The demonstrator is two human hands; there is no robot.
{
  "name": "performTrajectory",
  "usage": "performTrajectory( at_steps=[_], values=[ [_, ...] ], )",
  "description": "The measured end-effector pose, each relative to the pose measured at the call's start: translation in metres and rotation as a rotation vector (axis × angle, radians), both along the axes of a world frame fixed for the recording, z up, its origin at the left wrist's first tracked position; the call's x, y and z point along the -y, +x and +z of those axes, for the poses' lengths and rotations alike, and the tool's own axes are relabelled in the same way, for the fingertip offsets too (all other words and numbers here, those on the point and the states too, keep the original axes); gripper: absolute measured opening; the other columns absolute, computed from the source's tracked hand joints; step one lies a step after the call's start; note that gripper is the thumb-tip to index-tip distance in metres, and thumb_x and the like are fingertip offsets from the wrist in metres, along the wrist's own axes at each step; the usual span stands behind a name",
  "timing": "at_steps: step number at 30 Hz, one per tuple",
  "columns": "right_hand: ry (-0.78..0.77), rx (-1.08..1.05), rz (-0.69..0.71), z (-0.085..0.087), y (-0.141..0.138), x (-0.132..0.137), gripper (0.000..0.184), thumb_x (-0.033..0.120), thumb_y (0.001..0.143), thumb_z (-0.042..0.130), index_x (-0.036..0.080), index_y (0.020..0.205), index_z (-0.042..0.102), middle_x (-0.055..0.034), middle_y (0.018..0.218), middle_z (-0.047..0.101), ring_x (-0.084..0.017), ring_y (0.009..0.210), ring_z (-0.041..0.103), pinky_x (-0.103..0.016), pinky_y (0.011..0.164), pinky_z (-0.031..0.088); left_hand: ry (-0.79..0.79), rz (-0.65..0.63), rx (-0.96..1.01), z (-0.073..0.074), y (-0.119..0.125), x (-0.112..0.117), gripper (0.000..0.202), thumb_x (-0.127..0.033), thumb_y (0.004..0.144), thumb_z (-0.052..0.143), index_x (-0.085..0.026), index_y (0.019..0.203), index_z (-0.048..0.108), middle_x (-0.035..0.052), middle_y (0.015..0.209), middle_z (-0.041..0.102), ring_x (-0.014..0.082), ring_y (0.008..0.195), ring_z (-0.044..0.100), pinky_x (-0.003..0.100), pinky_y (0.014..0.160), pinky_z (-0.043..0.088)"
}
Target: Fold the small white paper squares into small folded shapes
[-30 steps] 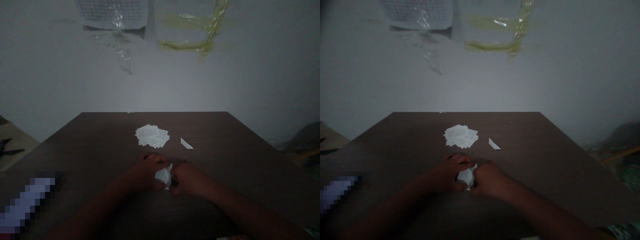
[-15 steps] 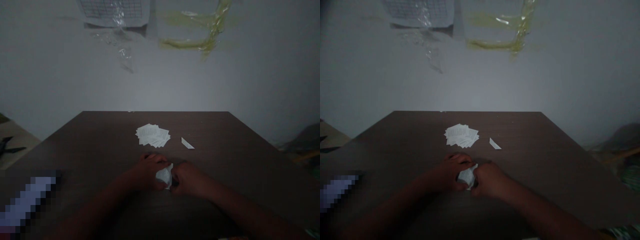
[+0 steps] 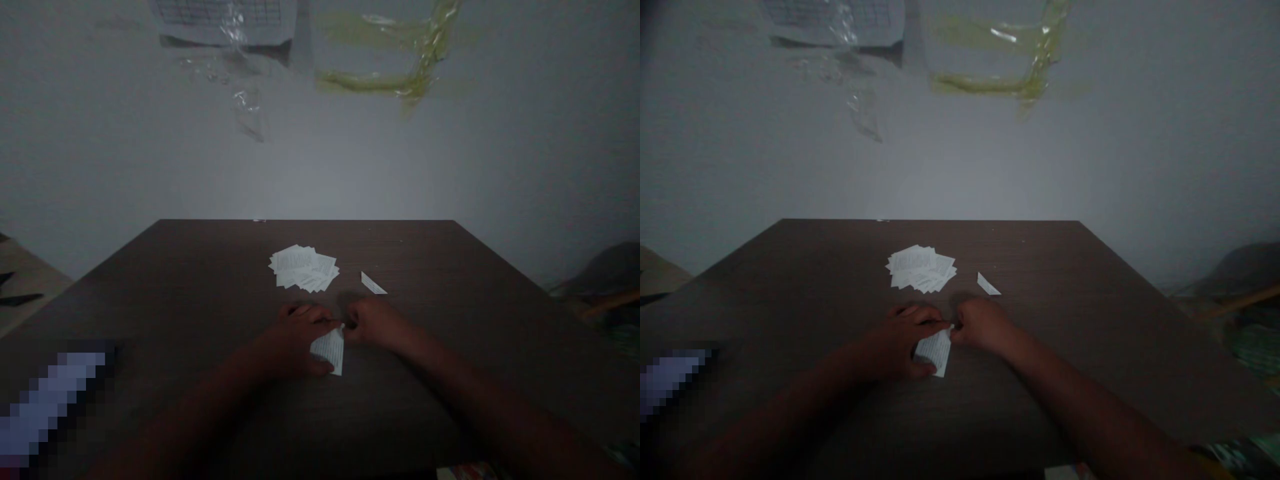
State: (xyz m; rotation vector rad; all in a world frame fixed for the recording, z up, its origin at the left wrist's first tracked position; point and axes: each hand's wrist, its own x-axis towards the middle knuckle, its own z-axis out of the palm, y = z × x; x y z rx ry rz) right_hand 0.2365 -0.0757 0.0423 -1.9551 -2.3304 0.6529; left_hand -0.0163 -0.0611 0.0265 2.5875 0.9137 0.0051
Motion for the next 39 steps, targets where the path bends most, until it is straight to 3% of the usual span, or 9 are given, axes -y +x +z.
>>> performTrajectory(
  at_steps=[5,11,16,20,26,32,35,39],
  values=[
    [0.074,0.022,-0.116,-0.002,0.012,-0.021,0.022,0.031,0.107,0.092,0.021,0.088,0.086,-0.0081,0.09,0.082,-0.024,0.081,0.069,-0.035,0.071,0.039,-0.011,0.005,0.017,-0.002,-0.001,-0.004,0.088,-0.044,0.095,0.105,-0.033,0.179,0.079,0.0172,0.18,0.079,0.0536,0.169,0.069,0.081,0.146,0.046],
    [0.139,-0.023,-0.118,-0.01,0.009,-0.009,0.011,0.022,0.11,0.085,0.02,0.099,0.085,-0.0078,0.101,0.085,-0.025,0.091,0.074,-0.035,0.079,0.043,0.018,0.017,0.019,-0.003,-0.002,-0.002,0.086,-0.039,0.096,0.105,-0.032,0.178,0.08,0.0156,0.175,0.081,0.0503,0.164,0.073,0.075,0.145,0.047],
    [0.169,-0.141,0.057,-0.018,0.008,0.003,0.005,0.016,0.107,0.086,0.021,0.109,0.084,-0.0063,0.112,0.084,-0.025,0.105,0.075,-0.035,0.091,0.049,0.021,0.005,0.064,-0.012,-0.007,-0.006,0.09,-0.048,0.096,0.107,-0.031,0.179,0.076,0.0176,0.178,0.078,0.0505,0.167,0.07,0.073,0.146,0.048],
    [0.196,-0.232,0.161,-0.031,0.009,0.009,0.01,0.016,0.103,0.088,0.022,0.107,0.082,-0.005,0.11,0.081,-0.026,0.106,0.073,-0.038,0.098,0.05,0.055,0.049,0.095,-0.016,-0.01,-0.006,0.088,-0.042,0.098,0.104,-0.029,0.179,0.073,0.0183,0.184,0.073,0.0496,0.171,0.067,0.07,0.147,0.049],
    [0.218,-0.441,0.124,-0.044,0.011,0.009,0.021,0.016,0.098,0.093,0.025,0.094,0.074,-0.0019,0.106,0.08,-0.025,0.101,0.073,-0.037,0.094,0.051,0.01,0.088,0.053,-0.018,-0.011,-0.006,0.1,-0.053,0.097,0.105,-0.031,0.188,0.067,0.0197,0.192,0.066,0.053,0.177,0.06,0.074,0.149,0.046],
    [0.038,-0.659,-0.013,-0.043,0.014,0.012,0.019,0.027,0.103,0.091,0.026,0.104,0.073,0.0006,0.102,0.08,-0.023,0.095,0.073,-0.034,0.084,0.054,0.005,0.113,0.076,-0.022,-0.012,-0.007,0.106,-0.054,0.098,0.105,-0.028,0.192,0.062,0.0233,0.197,0.061,0.0552,0.181,0.058,0.079,0.149,0.046],
    [0.095,-0.732,-0.059,-0.045,0.011,0.015,0.028,0.022,0.097,0.094,0.027,0.111,0.071,0.0,0.108,0.081,-0.024,0.099,0.075,-0.036,0.09,0.058,0.002,0.158,0.058,-0.024,-0.009,-0.008,0.113,-0.052,0.097,0.106,-0.027,0.195,0.057,0.0248,0.2,0.057,0.0566,0.184,0.054,0.081,0.149,0.046],
    [0.189,-0.636,-0.032,-0.049,0.007,0.014,0.025,0.015,0.099,0.087,0.028,0.112,0.069,0.0007,0.104,0.078,-0.023,0.094,0.073,-0.035,0.089,0.056,0.049,0.183,0.084,-0.025,-0.007,-0.009,0.111,-0.045,0.099,0.104,-0.028,0.196,0.055,0.024,0.199,0.058,0.0539,0.183,0.055,0.077,0.147,0.051]
  ],
)
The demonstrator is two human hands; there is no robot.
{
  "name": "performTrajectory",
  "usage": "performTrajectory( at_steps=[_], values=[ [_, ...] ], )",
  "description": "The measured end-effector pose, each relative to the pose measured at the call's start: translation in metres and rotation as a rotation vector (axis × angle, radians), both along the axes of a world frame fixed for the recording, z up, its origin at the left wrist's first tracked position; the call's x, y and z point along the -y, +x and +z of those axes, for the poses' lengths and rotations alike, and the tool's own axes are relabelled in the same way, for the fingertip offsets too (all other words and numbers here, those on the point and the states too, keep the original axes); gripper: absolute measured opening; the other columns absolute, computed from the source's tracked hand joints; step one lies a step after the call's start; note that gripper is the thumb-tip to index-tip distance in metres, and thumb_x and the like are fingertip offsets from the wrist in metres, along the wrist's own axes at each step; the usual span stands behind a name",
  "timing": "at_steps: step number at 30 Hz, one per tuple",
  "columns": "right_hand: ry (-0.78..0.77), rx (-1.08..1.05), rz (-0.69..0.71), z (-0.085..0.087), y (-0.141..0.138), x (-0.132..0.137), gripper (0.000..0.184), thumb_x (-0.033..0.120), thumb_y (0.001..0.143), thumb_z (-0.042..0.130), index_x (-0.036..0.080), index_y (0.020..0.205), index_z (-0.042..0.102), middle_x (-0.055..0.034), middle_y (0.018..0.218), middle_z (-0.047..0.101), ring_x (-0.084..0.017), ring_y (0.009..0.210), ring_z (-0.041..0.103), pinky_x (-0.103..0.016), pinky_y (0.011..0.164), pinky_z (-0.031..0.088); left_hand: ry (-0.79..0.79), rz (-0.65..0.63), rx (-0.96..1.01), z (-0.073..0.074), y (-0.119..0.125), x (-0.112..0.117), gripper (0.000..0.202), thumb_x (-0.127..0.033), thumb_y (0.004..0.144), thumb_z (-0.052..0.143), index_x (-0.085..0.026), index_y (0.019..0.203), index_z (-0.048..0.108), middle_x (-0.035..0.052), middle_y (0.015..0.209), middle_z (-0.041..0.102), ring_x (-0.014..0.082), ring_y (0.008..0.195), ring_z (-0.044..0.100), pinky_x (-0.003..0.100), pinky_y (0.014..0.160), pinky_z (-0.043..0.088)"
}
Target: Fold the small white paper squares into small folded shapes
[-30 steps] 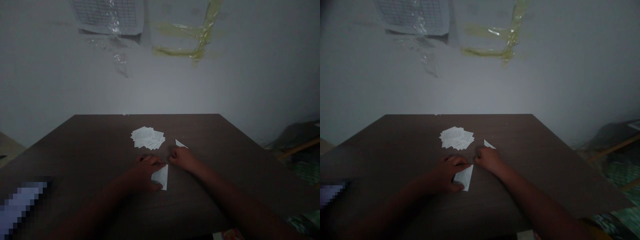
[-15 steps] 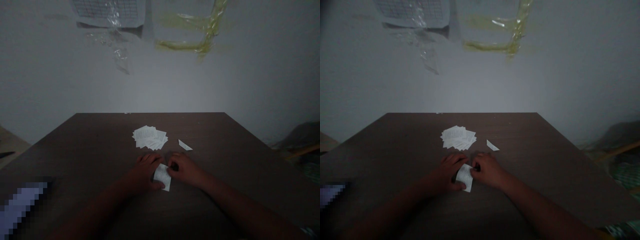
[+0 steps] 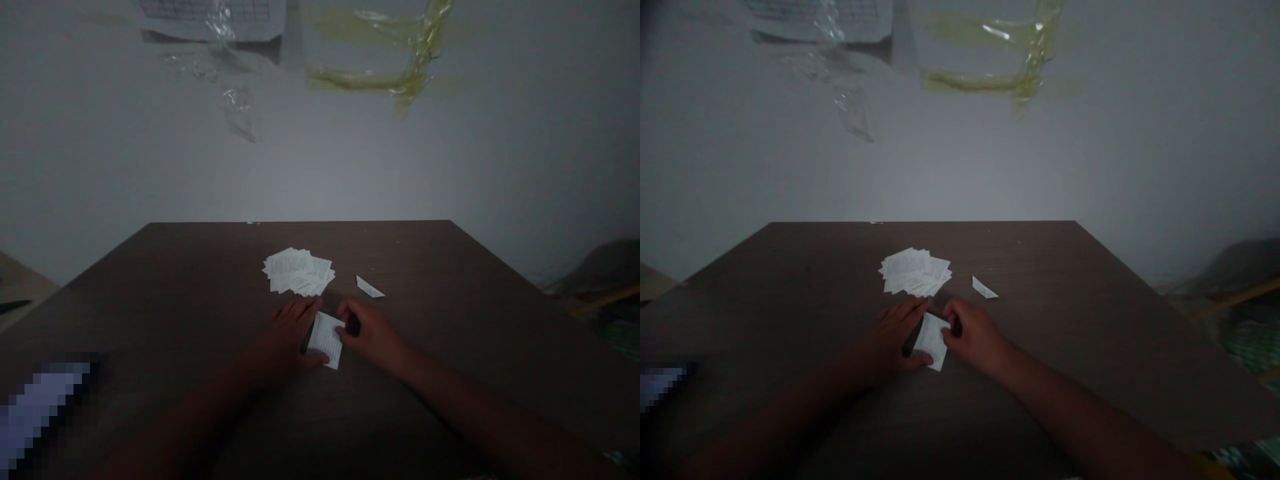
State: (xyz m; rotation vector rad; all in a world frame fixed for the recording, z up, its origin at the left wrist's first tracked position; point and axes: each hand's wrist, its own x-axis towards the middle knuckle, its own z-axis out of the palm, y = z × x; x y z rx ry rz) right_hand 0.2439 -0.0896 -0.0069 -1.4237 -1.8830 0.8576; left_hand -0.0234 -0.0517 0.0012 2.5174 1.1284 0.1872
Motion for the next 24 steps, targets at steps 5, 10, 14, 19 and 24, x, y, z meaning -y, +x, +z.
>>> performTrajectory(
  at_steps=[5,10,14,19,24],
  values=[
    [0.082,0.159,0.021,-0.001,0.001,-0.006,0.022,0.01,0.1,0.082,0.027,0.104,0.067,-0.0002,0.101,0.074,-0.023,0.092,0.069,-0.036,0.09,0.054,0.094,-0.032,0.063,0.006,0.0,0.0,0.084,-0.029,0.1,0.098,-0.029,0.179,0.072,0.0192,0.185,0.07,0.0497,0.171,0.065,0.069,0.142,0.058],
    [0.228,0.17,0.16,-0.008,0.005,-0.005,0.021,0.012,0.103,0.085,0.026,0.101,0.071,-0.0031,0.105,0.077,-0.026,0.101,0.071,-0.039,0.095,0.058,0.137,-0.017,0.07,0.008,0.0,0.0,0.058,-0.019,0.102,0.091,-0.026,0.159,0.08,0.0148,0.17,0.078,0.0465,0.16,0.073,0.064,0.137,0.061],
    [0.308,0.117,0.262,-0.016,0.007,-0.003,0.013,0.017,0.109,0.088,0.027,0.11,0.081,-0.0083,0.121,0.082,-0.03,0.119,0.077,-0.043,0.104,0.064,0.168,0.009,0.126,-0.001,-0.003,-0.005,0.064,-0.021,0.104,0.093,-0.028,0.165,0.075,0.0144,0.167,0.079,0.043,0.158,0.074,0.063,0.136,0.062],
    [0.297,0.087,0.345,-0.018,0.007,-0.003,0.016,0.019,0.111,0.091,0.025,0.126,0.089,-0.0126,0.139,0.085,-0.031,0.132,0.081,-0.047,0.115,0.068,0.18,0.016,0.082,-0.005,-0.005,-0.011,0.049,-0.021,0.109,0.09,-0.029,0.157,0.08,0.0118,0.157,0.085,0.0393,0.151,0.078,0.061,0.133,0.063],
    [0.252,0.118,0.377,-0.015,0.009,-0.001,0.024,0.023,0.113,0.091,0.026,0.137,0.091,-0.0142,0.151,0.084,-0.032,0.141,0.081,-0.05,0.122,0.068,0.076,0.023,0.05,0.001,-0.009,-0.014,0.045,-0.023,0.113,0.085,-0.031,0.157,0.084,0.0105,0.153,0.089,0.0388,0.146,0.08,0.058,0.133,0.063]
  ],
)
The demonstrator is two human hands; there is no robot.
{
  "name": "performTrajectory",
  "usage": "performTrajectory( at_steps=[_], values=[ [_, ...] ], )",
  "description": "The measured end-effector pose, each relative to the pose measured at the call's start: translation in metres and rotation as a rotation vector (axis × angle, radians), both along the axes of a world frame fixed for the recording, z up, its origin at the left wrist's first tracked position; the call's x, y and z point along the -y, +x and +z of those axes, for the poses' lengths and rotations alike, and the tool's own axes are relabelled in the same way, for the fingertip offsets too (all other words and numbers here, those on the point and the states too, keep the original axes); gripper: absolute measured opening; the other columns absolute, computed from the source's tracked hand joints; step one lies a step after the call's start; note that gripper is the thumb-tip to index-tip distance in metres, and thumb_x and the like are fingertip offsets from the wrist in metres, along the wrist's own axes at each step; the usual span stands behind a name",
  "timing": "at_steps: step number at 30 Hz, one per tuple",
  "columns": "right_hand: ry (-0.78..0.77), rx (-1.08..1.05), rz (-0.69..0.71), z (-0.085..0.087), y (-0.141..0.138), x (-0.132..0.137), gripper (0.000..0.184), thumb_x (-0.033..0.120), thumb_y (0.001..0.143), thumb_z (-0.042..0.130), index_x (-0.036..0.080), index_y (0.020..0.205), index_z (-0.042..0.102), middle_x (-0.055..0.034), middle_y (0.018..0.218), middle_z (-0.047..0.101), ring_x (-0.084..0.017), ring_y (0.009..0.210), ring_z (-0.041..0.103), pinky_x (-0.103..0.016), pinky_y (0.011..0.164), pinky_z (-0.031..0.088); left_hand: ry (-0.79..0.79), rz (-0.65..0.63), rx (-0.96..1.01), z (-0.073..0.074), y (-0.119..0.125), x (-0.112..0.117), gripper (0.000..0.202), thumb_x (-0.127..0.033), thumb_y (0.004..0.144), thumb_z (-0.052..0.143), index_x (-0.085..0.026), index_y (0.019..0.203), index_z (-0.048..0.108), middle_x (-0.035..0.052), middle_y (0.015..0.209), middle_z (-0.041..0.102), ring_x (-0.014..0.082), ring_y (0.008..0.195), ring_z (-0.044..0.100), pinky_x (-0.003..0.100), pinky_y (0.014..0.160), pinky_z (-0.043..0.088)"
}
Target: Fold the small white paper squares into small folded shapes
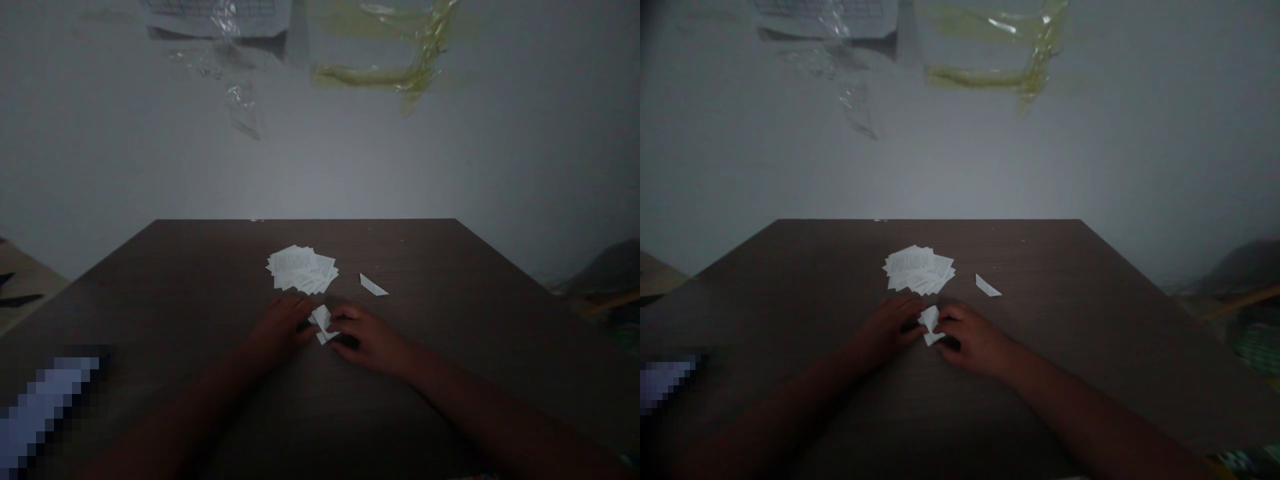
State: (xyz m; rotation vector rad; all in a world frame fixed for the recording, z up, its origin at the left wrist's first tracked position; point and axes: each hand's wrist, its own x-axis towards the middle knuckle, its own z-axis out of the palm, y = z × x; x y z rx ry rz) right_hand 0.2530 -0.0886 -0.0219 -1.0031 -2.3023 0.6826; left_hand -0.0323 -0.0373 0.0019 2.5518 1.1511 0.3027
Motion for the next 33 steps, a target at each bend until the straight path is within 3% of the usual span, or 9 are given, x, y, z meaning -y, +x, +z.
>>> performTrajectory(
  at_steps=[3,9,19,24,28,33],
  values=[
    [0.006,0.007,0.007,0.0,0.001,0.003,0.028,0.023,0.114,0.088,0.024,0.142,0.091,-0.0162,0.152,0.085,-0.033,0.142,0.081,-0.051,0.123,0.069,-0.044,-0.014,0.024,0.0,-0.007,-0.001,0.044,-0.022,0.113,0.083,-0.03,0.156,0.085,0.0108,0.148,0.091,0.0378,0.14,0.084,0.059,0.134,0.064],
    [0.125,0.083,0.06,0.002,0.0,0.007,0.031,0.023,0.118,0.084,0.021,0.149,0.089,-0.0184,0.151,0.086,-0.035,0.145,0.079,-0.056,0.127,0.068,-0.113,-0.044,0.116,-0.002,-0.02,-0.002,0.049,-0.026,0.111,0.084,-0.03,0.159,0.083,0.0131,0.166,0.087,0.0411,0.155,0.081,0.061,0.142,0.061],
    [0.252,0.183,0.095,0.002,-0.001,0.007,0.032,0.029,0.118,0.089,0.019,0.149,0.089,-0.0208,0.159,0.084,-0.039,0.154,0.076,-0.058,0.131,0.068,-0.115,-0.029,0.165,0.001,-0.023,-0.002,0.043,-0.017,0.111,0.077,-0.025,0.153,0.082,0.0098,0.161,0.087,0.0379,0.152,0.081,0.056,0.14,0.062],
    [0.241,0.193,0.098,0.001,0.0,0.008,0.036,0.028,0.119,0.087,0.018,0.154,0.088,-0.0215,0.159,0.086,-0.038,0.157,0.075,-0.059,0.134,0.065,-0.103,-0.162,0.2,0.001,-0.027,-0.013,0.026,-0.018,0.113,0.077,-0.027,0.136,0.087,0.0096,0.153,0.087,0.0313,0.141,0.083,0.046,0.132,0.067],
    [0.236,0.184,0.098,0.0,-0.001,0.008,0.039,0.026,0.117,0.089,0.02,0.156,0.087,-0.0204,0.162,0.086,-0.038,0.158,0.075,-0.058,0.134,0.064,-0.078,-0.249,0.161,0.002,-0.029,-0.016,0.019,-0.016,0.114,0.078,-0.025,0.124,0.091,0.0106,0.147,0.088,0.0317,0.137,0.084,0.046,0.129,0.068],
    [0.255,0.173,0.111,-0.001,-0.001,0.007,0.037,0.027,0.117,0.089,0.021,0.154,0.088,-0.0202,0.164,0.086,-0.038,0.158,0.075,-0.059,0.136,0.063,-0.074,-0.249,0.104,0.003,-0.028,-0.015,0.025,-0.014,0.115,0.076,-0.024,0.129,0.093,0.0105,0.155,0.088,0.0317,0.142,0.084,0.047,0.134,0.065]
  ],
)
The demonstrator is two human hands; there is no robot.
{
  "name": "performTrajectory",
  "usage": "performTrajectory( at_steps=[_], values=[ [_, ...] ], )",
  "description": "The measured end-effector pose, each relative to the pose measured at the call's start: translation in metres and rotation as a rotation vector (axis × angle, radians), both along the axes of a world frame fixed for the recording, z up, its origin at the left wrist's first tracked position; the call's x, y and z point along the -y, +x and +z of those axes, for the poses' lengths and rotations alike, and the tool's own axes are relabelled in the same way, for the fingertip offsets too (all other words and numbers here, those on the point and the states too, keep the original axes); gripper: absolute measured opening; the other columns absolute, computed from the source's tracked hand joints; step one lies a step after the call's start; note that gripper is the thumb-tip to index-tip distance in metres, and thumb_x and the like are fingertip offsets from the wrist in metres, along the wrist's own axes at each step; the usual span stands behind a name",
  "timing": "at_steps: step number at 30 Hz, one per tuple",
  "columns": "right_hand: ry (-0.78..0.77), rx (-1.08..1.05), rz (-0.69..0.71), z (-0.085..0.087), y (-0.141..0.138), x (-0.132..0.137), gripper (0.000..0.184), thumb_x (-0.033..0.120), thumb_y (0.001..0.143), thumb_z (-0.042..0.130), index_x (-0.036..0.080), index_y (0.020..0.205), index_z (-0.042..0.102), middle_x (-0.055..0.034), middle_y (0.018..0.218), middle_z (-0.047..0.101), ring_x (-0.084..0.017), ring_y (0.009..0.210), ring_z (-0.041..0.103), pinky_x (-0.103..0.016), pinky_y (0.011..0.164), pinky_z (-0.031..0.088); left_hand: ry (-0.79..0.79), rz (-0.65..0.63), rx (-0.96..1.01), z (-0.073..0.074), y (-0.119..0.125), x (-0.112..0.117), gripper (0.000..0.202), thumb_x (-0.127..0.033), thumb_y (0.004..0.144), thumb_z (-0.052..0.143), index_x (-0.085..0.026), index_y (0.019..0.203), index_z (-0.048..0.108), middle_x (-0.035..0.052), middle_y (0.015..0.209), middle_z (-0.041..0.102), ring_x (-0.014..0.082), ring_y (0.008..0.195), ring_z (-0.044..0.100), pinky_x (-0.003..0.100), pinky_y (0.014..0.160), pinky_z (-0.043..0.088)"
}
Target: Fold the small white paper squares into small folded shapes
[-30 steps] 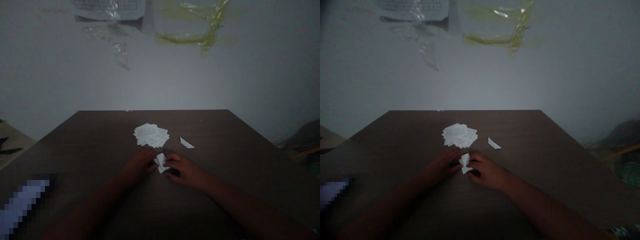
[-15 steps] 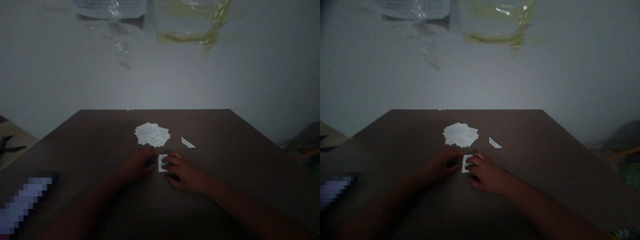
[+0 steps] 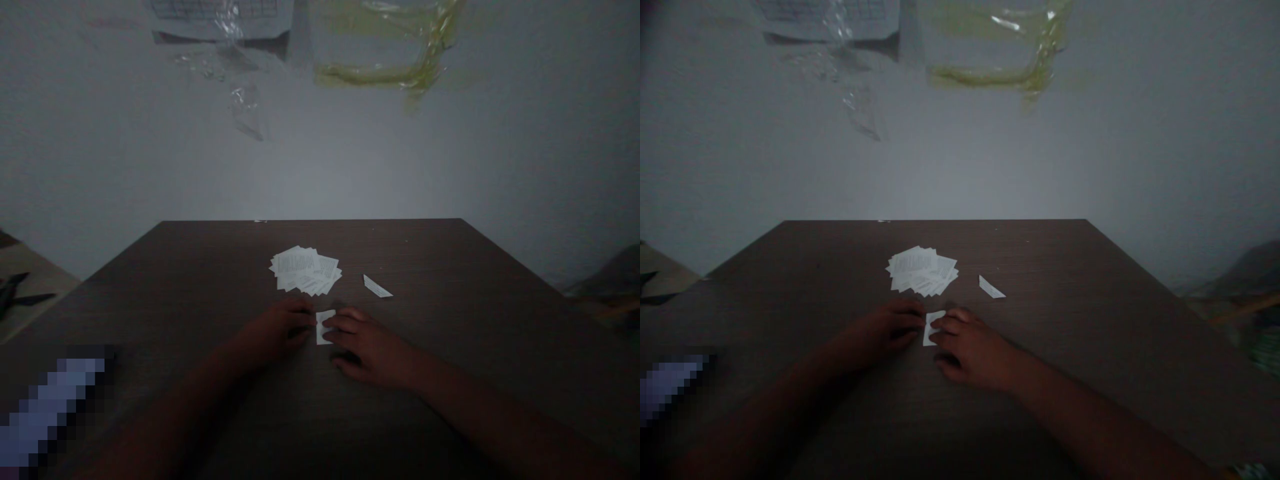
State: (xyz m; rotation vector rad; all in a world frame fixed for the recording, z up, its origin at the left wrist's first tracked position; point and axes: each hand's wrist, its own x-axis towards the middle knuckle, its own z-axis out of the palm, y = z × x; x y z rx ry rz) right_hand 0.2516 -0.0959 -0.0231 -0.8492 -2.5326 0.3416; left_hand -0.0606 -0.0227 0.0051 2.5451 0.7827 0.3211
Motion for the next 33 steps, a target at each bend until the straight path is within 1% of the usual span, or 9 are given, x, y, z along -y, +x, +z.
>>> performTrajectory(
  at_steps=[5,11,15,19,23,25,27,30,33],
  values=[
    [-0.025,0.031,-0.001,0.003,-0.001,0.0,0.036,0.031,0.119,0.088,0.021,0.154,0.088,-0.0191,0.166,0.086,-0.037,0.161,0.074,-0.057,0.139,0.061,-0.02,-0.022,-0.006,0.005,0.001,0.0,0.026,-0.01,0.114,0.076,-0.023,0.126,0.094,0.0099,0.148,0.089,0.0313,0.138,0.085,0.047,0.131,0.066],
    [-0.049,0.052,-0.002,0.006,-0.002,0.002,0.036,0.03,0.121,0.086,0.021,0.155,0.088,-0.0184,0.169,0.085,-0.036,0.165,0.072,-0.057,0.143,0.058,-0.04,-0.04,0.007,0.008,0.001,0.0,0.03,-0.011,0.113,0.074,-0.024,0.129,0.096,0.0101,0.153,0.09,0.0333,0.143,0.085,0.049,0.135,0.063],
    [-0.039,0.056,0.006,0.004,-0.002,0.0,0.038,0.031,0.12,0.085,0.019,0.156,0.087,-0.0203,0.17,0.085,-0.038,0.166,0.072,-0.059,0.142,0.059,-0.04,-0.056,0.026,0.008,0.001,0.001,0.028,-0.012,0.114,0.073,-0.024,0.126,0.096,0.0107,0.148,0.091,0.0323,0.139,0.086,0.048,0.133,0.065],
    [-0.024,0.046,-0.001,0.003,-0.003,0.0,0.035,0.031,0.121,0.085,0.021,0.154,0.088,-0.0191,0.169,0.086,-0.039,0.164,0.073,-0.059,0.14,0.06,-0.005,-0.058,0.017,0.006,0.0,0.001,0.03,-0.013,0.115,0.075,-0.026,0.132,0.095,0.0104,0.152,0.092,0.0336,0.144,0.086,0.047,0.135,0.065],
    [-0.041,0.017,0.0,0.007,-0.002,0.003,0.034,0.023,0.125,0.076,0.021,0.157,0.087,-0.0175,0.163,0.089,-0.034,0.153,0.079,-0.055,0.133,0.065,0.017,-0.069,-0.035,0.002,-0.001,0.002,0.037,-0.015,0.116,0.076,-0.028,0.146,0.093,0.0101,0.16,0.092,0.0349,0.155,0.083,0.056,0.145,0.058],
    [-0.042,0.003,-0.003,0.008,-0.002,0.003,0.032,0.021,0.126,0.073,0.021,0.154,0.088,-0.0173,0.16,0.091,-0.033,0.148,0.081,-0.053,0.13,0.066,0.022,-0.074,-0.065,0.0,-0.001,0.003,0.041,-0.015,0.117,0.076,-0.029,0.152,0.091,0.0106,0.163,0.091,0.036,0.159,0.081,0.062,0.148,0.054],
    [-0.033,-0.004,-0.003,0.007,-0.002,0.003,0.028,0.02,0.126,0.072,0.02,0.148,0.09,-0.0169,0.155,0.092,-0.033,0.144,0.082,-0.052,0.129,0.067,0.029,-0.073,-0.072,-0.002,-0.001,0.003,0.044,-0.013,0.116,0.076,-0.029,0.154,0.09,0.0103,0.165,0.091,0.0365,0.162,0.08,0.065,0.149,0.052],
    [-0.033,-0.001,-0.001,0.005,-0.002,0.002,0.024,0.019,0.125,0.075,0.022,0.142,0.091,-0.0148,0.149,0.094,-0.032,0.136,0.083,-0.051,0.126,0.067,0.039,-0.061,-0.055,-0.004,-0.003,0.004,0.046,-0.013,0.115,0.078,-0.031,0.155,0.09,0.0087,0.165,0.091,0.0348,0.161,0.081,0.06,0.149,0.054],
    [-0.021,-0.002,-0.002,0.002,-0.002,0.001,0.024,0.017,0.124,0.077,0.023,0.143,0.091,-0.0147,0.149,0.093,-0.032,0.135,0.083,-0.05,0.123,0.069,0.04,-0.068,-0.056,-0.003,-0.005,0.003,0.045,-0.016,0.115,0.08,-0.033,0.156,0.09,0.0077,0.165,0.091,0.0337,0.162,0.08,0.056,0.149,0.055]
  ],
)
